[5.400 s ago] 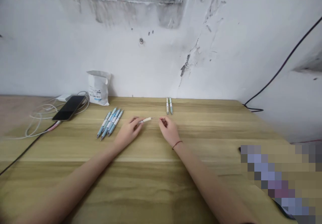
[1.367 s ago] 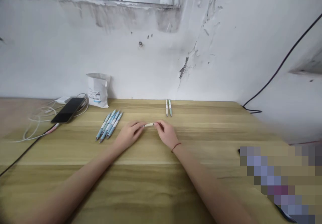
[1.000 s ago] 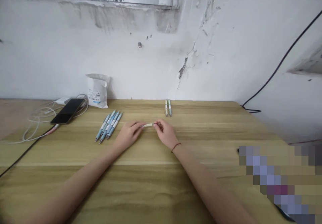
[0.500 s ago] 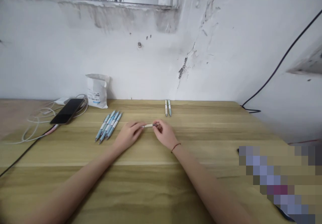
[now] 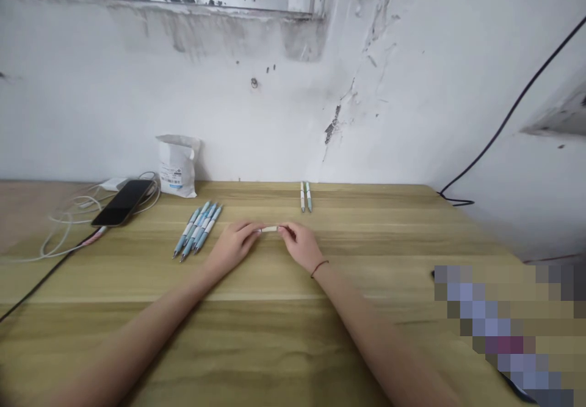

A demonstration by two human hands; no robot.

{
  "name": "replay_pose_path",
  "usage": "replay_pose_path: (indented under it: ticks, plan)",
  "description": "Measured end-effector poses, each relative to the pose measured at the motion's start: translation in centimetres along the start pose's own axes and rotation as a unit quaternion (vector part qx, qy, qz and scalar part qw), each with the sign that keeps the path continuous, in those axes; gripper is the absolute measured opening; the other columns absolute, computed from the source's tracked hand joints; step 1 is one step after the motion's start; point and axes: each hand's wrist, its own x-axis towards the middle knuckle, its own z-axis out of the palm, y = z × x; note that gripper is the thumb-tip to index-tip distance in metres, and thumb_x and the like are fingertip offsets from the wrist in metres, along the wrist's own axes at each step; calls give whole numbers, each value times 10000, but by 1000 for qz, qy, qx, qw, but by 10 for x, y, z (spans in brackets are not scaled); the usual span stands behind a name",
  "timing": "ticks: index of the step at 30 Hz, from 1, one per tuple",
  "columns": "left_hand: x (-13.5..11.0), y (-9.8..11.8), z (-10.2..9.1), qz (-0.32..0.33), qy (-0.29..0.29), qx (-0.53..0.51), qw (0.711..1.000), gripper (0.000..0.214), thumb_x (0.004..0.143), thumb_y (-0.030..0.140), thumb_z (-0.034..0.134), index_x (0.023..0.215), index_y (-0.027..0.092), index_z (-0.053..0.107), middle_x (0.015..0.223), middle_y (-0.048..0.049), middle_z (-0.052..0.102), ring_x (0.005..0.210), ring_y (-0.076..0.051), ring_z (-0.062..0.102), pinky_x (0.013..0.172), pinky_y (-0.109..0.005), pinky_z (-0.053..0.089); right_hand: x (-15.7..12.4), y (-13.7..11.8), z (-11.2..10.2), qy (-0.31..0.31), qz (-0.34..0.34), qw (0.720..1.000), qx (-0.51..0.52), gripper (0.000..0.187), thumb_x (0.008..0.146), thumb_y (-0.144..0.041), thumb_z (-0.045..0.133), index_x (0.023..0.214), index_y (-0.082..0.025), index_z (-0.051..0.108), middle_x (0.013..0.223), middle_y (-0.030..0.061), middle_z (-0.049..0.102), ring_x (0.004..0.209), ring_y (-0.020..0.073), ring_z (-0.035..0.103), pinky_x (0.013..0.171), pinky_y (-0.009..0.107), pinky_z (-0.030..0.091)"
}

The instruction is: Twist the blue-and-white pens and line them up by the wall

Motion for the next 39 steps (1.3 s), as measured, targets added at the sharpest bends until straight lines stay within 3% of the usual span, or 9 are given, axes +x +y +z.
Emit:
replay_pose_path:
  ticks: [3, 9, 18, 24, 29, 39]
  plan:
    - [0, 0, 0, 2, 7, 2, 1000, 231, 904, 240, 448, 1091, 259, 584, 988, -20, 627, 921, -164, 558, 816, -299, 420, -1, -2, -1, -9, -6, 1000, -18, 344, 895, -410, 382, 693, -200, 565, 580, -3, 507, 540, 141, 456, 509, 260, 350]
    - [-1, 1, -1, -5, 13, -2, 1000, 235, 909, 252, 429, 1089, 249, 582, 1002, -34, 611, 943, -172, 554, 831, -311, 421, -2, -1, 3, 8, -2, 998, 55, 258, 848, -408, 479, 989, -203, 545, 701, 10, 573, 607, 152, 533, 562, 270, 431]
    - [-1, 1, -2, -3, 8, 10, 1000, 243, 920, 273, 406, 1085, 244, 583, 977, -34, 618, 911, -171, 554, 809, -310, 417, -1, 1, 2, 3, 8, 999, 46, 242, 857, -415, 454, 881, -204, 568, 661, 8, 554, 586, 153, 520, 545, 274, 427]
    - [-1, 2, -1, 3, 11, -2, 1000, 236, 914, 244, 420, 1091, 250, 577, 1016, -28, 611, 946, -171, 544, 832, -314, 411, -1, -1, 3, 22, 7, 997, 74, 272, 841, -399, 489, 1017, -195, 528, 811, 45, 617, 645, 159, 562, 582, 282, 450]
    - [-1, 1, 0, 7, 9, 1, 1000, 233, 908, 238, 436, 1092, 257, 578, 1023, -22, 615, 950, -167, 546, 828, -308, 412, -1, -3, 2, 10, 8, 999, 50, 210, 852, -398, 468, 874, -201, 538, 649, 1, 552, 572, 148, 516, 536, 268, 416]
    - [-1, 0, -1, 0, 7, 14, 1000, 233, 904, 235, 442, 1084, 267, 587, 1008, -22, 616, 941, -174, 550, 803, -305, 408, 0, 1, 2, 14, 1, 999, 46, 215, 847, -385, 481, 867, -193, 577, 685, 9, 576, 609, 148, 534, 559, 265, 428]
